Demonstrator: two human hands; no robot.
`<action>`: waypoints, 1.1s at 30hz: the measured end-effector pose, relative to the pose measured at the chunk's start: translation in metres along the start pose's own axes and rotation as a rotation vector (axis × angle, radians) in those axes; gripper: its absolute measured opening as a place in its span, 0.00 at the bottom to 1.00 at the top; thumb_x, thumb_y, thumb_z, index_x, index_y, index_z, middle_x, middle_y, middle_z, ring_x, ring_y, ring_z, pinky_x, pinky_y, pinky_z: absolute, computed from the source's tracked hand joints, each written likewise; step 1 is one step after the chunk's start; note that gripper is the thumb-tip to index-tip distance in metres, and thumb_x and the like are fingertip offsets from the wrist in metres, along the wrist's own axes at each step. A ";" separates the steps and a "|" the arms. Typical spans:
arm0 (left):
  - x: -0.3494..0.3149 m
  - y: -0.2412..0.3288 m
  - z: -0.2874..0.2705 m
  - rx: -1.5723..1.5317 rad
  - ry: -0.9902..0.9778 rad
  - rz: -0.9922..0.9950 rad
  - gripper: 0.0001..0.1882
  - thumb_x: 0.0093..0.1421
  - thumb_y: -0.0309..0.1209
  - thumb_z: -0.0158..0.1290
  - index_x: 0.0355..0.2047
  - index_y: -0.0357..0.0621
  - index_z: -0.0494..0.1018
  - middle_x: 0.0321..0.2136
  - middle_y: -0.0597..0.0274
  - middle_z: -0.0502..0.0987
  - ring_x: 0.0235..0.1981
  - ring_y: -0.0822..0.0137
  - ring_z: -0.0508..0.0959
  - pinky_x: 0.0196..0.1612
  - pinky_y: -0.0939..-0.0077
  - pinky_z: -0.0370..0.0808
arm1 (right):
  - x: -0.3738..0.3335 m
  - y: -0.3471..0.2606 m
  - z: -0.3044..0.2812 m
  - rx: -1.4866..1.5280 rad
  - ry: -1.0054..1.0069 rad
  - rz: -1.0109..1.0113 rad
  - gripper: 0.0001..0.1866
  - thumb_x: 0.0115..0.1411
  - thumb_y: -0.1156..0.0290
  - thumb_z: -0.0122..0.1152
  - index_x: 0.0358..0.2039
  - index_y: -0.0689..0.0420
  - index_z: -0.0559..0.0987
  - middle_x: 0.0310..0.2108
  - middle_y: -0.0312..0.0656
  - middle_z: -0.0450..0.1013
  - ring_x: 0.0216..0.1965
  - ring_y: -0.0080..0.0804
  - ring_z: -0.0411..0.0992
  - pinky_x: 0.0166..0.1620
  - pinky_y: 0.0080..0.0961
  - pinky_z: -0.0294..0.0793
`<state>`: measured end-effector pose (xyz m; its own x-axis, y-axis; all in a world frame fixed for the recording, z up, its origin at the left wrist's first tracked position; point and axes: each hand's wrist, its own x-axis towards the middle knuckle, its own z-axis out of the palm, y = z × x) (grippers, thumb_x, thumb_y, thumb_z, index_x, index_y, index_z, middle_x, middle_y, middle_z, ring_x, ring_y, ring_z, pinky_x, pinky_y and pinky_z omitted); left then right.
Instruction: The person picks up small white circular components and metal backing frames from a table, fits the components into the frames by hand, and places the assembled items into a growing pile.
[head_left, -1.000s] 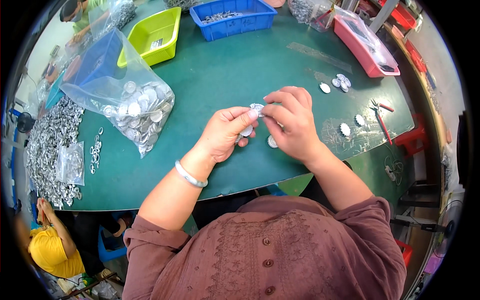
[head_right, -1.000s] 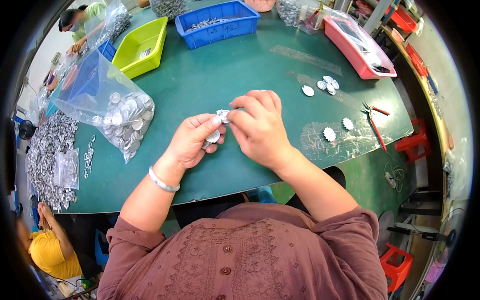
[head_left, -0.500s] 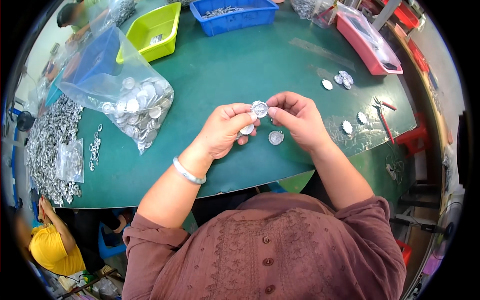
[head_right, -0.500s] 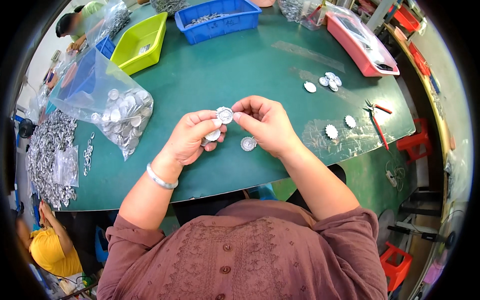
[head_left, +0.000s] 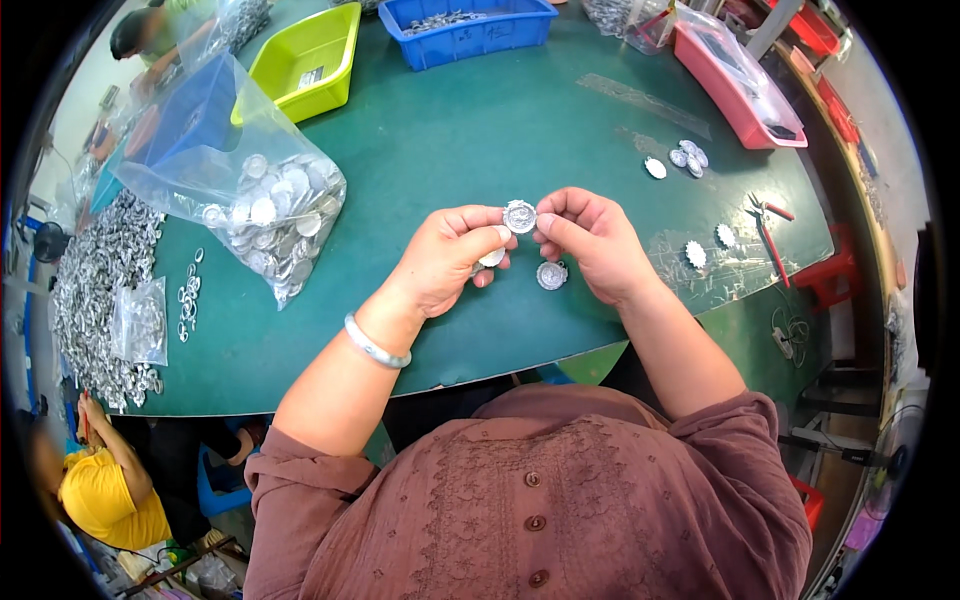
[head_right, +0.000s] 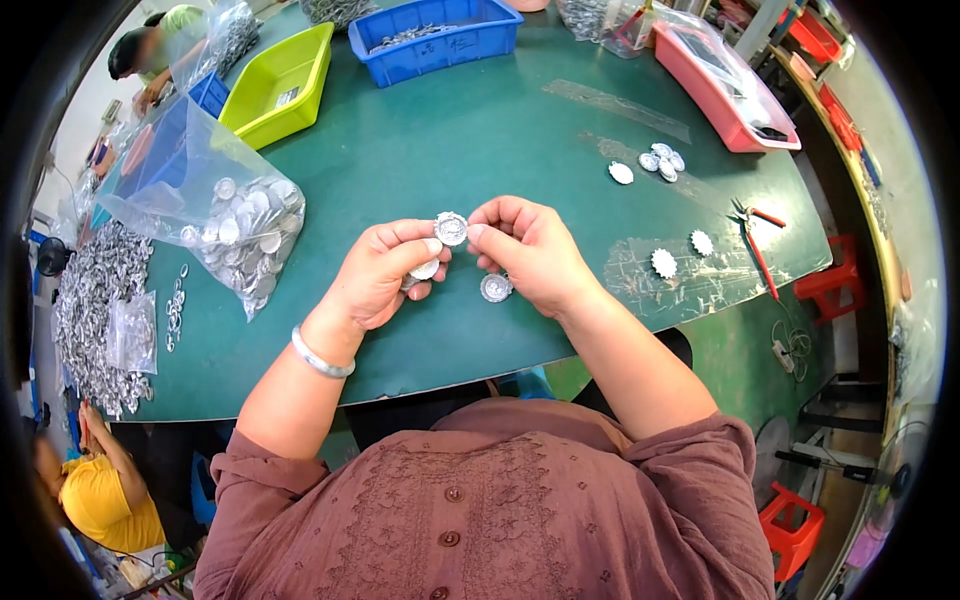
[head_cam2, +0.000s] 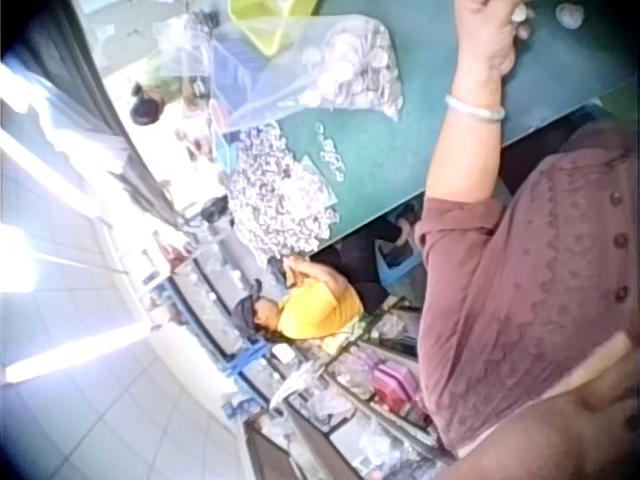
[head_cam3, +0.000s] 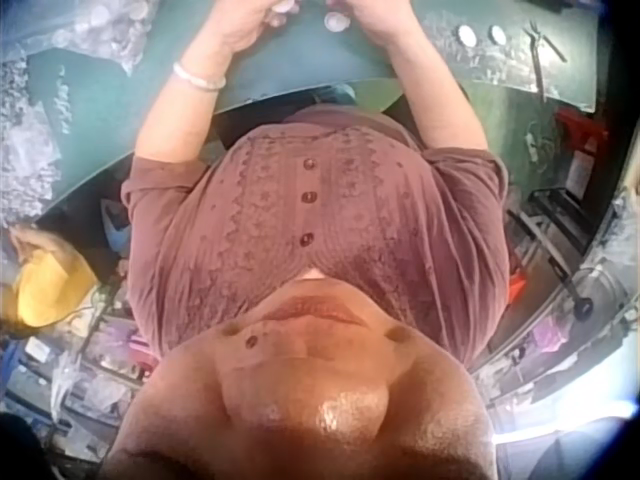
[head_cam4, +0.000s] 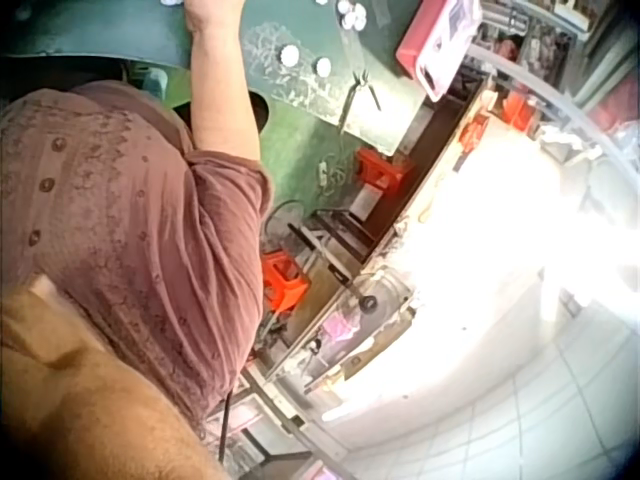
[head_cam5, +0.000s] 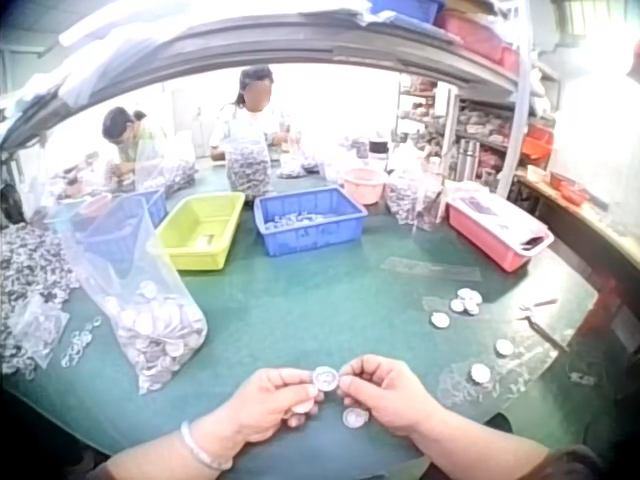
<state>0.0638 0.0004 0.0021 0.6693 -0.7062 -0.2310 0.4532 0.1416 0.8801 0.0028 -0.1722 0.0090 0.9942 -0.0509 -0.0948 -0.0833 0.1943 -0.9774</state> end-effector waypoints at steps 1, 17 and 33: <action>0.000 0.000 0.000 0.015 -0.010 -0.002 0.09 0.54 0.25 0.49 0.37 0.38 0.71 0.25 0.64 0.73 0.23 0.76 0.71 0.18 0.88 0.64 | -0.001 0.001 0.001 -0.008 -0.011 -0.005 0.05 0.52 0.73 0.55 0.28 0.61 0.73 0.24 0.34 0.69 0.22 0.16 0.64 0.27 0.12 0.64; 0.005 0.004 -0.002 -0.059 0.069 -0.046 0.13 0.56 0.30 0.48 0.42 0.39 0.68 0.23 0.67 0.70 0.22 0.76 0.70 0.17 0.90 0.64 | 0.035 -0.039 -0.152 -1.261 0.594 -0.161 0.11 0.46 0.70 0.55 0.28 0.63 0.75 0.25 0.48 0.73 0.28 0.39 0.72 0.34 0.31 0.70; 0.004 0.004 -0.003 -0.042 0.078 -0.066 0.11 0.54 0.29 0.51 0.37 0.39 0.70 0.21 0.67 0.70 0.20 0.78 0.69 0.16 0.91 0.60 | 0.007 -0.018 -0.034 -1.257 -0.239 -0.295 0.09 0.46 0.73 0.57 0.30 0.59 0.72 0.30 0.45 0.67 0.33 0.43 0.67 0.36 0.32 0.67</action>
<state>0.0700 0.0005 0.0029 0.6804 -0.6590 -0.3206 0.5207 0.1269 0.8443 0.0094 -0.2098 0.0189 0.9625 0.2647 0.0597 0.2605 -0.8403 -0.4753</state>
